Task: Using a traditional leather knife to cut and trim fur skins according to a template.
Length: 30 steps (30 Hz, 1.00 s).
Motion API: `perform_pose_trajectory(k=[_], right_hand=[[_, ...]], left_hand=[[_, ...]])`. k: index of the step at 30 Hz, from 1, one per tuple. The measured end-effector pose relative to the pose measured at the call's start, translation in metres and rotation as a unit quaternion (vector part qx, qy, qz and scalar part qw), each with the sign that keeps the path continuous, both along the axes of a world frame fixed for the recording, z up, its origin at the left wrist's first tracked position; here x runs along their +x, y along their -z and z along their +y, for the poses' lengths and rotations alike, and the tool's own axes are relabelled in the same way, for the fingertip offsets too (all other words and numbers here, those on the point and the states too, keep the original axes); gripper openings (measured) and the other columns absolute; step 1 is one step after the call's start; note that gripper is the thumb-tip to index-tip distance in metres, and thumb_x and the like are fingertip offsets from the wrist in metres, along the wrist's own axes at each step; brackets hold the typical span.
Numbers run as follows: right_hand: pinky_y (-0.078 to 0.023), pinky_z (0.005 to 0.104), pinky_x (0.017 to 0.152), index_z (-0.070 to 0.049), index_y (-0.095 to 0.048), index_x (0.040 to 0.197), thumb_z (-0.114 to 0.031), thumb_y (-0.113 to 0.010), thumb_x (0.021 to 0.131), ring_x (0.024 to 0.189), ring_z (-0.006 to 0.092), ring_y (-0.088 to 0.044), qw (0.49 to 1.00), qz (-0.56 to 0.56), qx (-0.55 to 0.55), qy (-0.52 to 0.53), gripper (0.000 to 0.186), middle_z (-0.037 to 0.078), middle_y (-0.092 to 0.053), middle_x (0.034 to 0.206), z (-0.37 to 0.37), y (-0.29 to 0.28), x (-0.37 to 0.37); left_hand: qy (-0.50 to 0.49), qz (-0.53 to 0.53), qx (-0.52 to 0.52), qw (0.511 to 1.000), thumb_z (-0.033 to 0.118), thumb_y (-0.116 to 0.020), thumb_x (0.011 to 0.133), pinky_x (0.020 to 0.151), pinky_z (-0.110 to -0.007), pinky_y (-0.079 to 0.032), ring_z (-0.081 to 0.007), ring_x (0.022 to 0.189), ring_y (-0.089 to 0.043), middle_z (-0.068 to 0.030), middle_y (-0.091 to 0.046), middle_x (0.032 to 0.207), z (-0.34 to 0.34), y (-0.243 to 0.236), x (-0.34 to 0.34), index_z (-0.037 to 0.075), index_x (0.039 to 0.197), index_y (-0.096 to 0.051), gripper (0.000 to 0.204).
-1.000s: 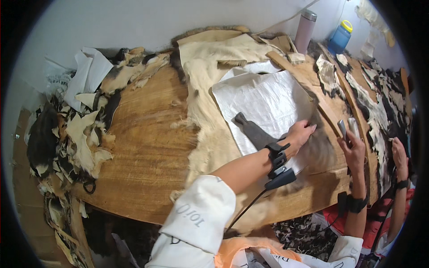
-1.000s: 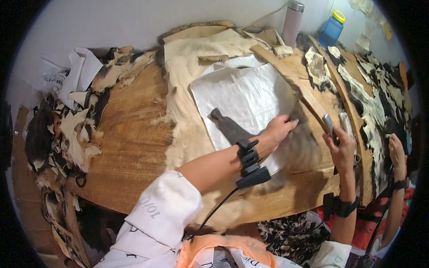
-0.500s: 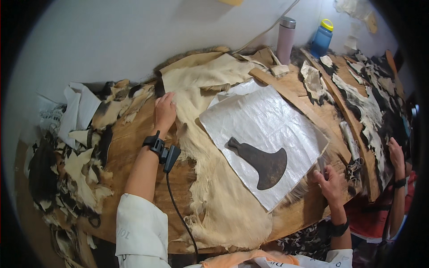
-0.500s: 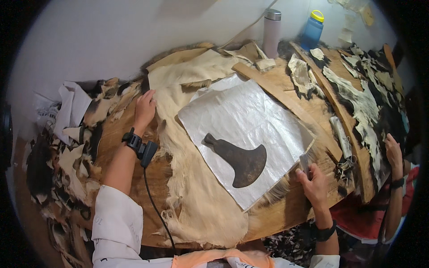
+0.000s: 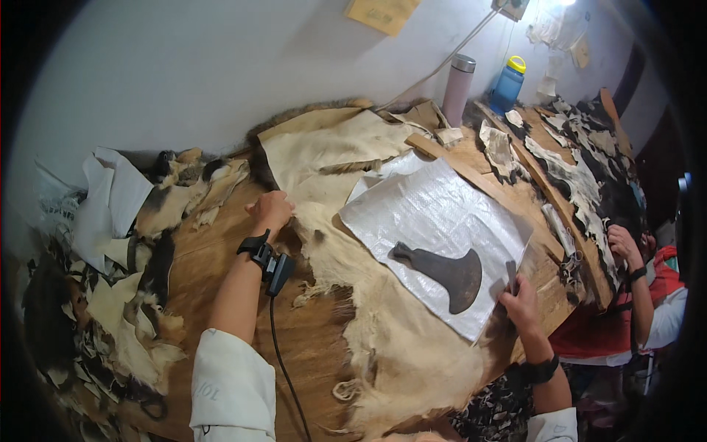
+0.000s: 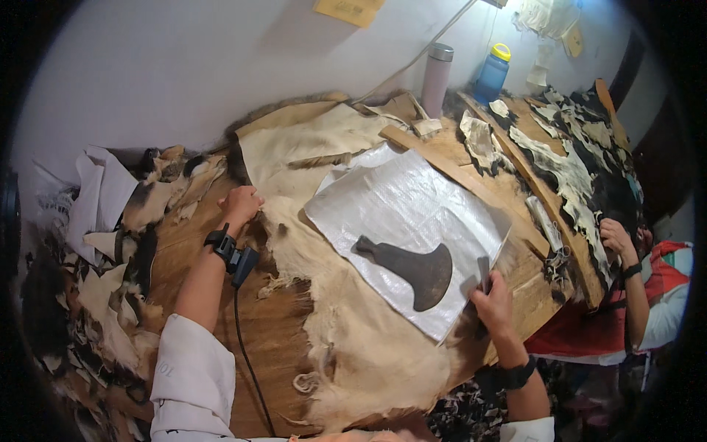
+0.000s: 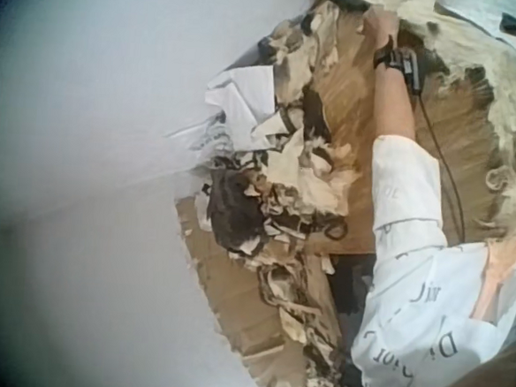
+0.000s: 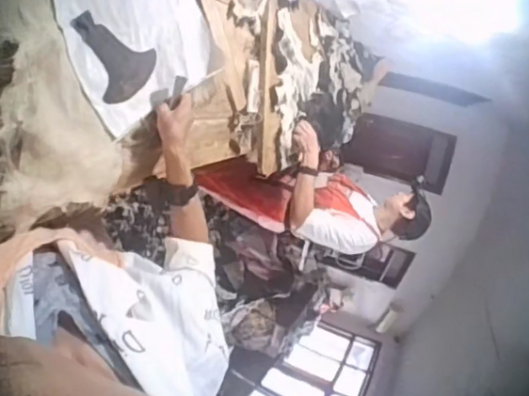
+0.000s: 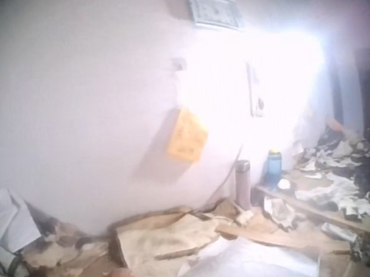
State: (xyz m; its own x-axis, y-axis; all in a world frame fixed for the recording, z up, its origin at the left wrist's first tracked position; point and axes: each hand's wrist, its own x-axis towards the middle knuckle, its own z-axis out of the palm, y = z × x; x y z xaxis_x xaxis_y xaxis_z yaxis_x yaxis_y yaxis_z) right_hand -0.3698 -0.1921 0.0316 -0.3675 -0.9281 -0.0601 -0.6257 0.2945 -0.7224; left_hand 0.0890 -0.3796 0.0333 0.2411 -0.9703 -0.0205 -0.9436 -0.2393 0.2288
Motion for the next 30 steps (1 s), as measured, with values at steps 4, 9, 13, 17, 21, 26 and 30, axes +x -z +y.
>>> perform_pose_trajectory(k=[4,9,13,17,21,26,30], right_hand=[[-0.044,0.0346,0.063,0.001,-0.055,0.085,-0.008,-0.057,0.064,0.065,0.0239,-0.054,0.996,0.070,-0.023,-0.049,0.023,0.012,-0.055,0.069,-0.030,0.011,-0.030],[-0.043,0.0380,0.064,0.000,-0.052,0.089,-0.009,-0.064,0.067,0.068,0.0318,-0.054,0.965,0.237,-0.056,-0.098,0.027,0.018,-0.055,0.073,-0.081,-0.003,-0.029],[-0.044,0.0406,0.067,-0.001,-0.052,0.091,-0.010,-0.063,0.067,0.075,0.0374,-0.057,0.938,0.279,-0.041,-0.204,0.028,0.021,-0.058,0.076,-0.127,-0.019,-0.026],[-0.044,0.0396,0.066,0.000,-0.052,0.089,-0.010,-0.064,0.066,0.074,0.0358,-0.058,0.927,0.244,-0.001,-0.286,0.028,0.021,-0.057,0.074,-0.143,-0.025,-0.005],[-0.044,0.0379,0.064,0.000,-0.052,0.090,-0.012,-0.064,0.069,0.071,0.0318,-0.058,0.922,0.227,-0.011,-0.312,0.027,0.018,-0.057,0.072,-0.142,-0.021,-0.004],[-0.044,0.0348,0.063,0.000,-0.054,0.091,-0.014,-0.066,0.070,0.065,0.0247,-0.057,0.942,0.159,0.007,-0.294,0.027,0.016,-0.056,0.070,-0.136,-0.022,-0.019],[-0.044,0.0322,0.062,0.001,-0.056,0.090,-0.012,-0.068,0.069,0.064,0.0229,-0.056,0.930,0.191,-0.067,-0.306,0.027,0.015,-0.056,0.072,-0.126,-0.036,-0.030]], left_hand=[[0.017,0.050,0.059,0.997,0.029,-0.066,0.071,0.074,-0.045,-0.040,-0.0298,0.088,-0.060,-0.0132,-0.064,0.091,0.038,0.003,0.026,0.009,0.086,-0.067,0.025],[0.157,0.208,0.011,0.965,0.029,-0.067,0.069,0.055,-0.038,-0.044,-0.0324,0.058,-0.058,-0.0207,-0.057,0.064,0.169,0.009,0.048,0.003,0.073,-0.064,0.027],[0.106,0.288,0.106,0.946,0.031,-0.065,0.074,0.052,-0.038,-0.041,-0.0342,0.052,-0.049,-0.0223,-0.050,0.060,0.269,-0.026,0.022,-0.002,0.068,-0.057,0.034],[0.011,0.341,0.167,0.925,0.026,-0.061,0.081,0.054,-0.032,-0.043,-0.0211,0.054,-0.052,-0.0131,-0.057,0.062,0.311,-0.022,0.035,0.000,0.077,-0.062,0.027],[-0.113,0.419,0.025,0.901,0.027,-0.055,0.087,0.057,-0.021,-0.042,-0.0070,0.067,-0.053,-0.0013,-0.060,0.080,0.278,-0.048,0.044,0.008,0.102,-0.059,0.025],[-0.139,0.460,0.049,0.875,0.035,-0.055,0.087,0.064,-0.022,-0.044,-0.0091,0.073,-0.057,-0.0053,-0.062,0.092,0.163,-0.030,0.029,0.010,0.132,-0.037,0.055],[-0.174,0.455,0.018,0.873,0.032,-0.062,0.082,0.066,-0.022,-0.044,-0.0103,0.076,-0.057,-0.0079,-0.061,0.096,0.125,-0.020,-0.004,0.002,0.136,-0.027,0.071]])
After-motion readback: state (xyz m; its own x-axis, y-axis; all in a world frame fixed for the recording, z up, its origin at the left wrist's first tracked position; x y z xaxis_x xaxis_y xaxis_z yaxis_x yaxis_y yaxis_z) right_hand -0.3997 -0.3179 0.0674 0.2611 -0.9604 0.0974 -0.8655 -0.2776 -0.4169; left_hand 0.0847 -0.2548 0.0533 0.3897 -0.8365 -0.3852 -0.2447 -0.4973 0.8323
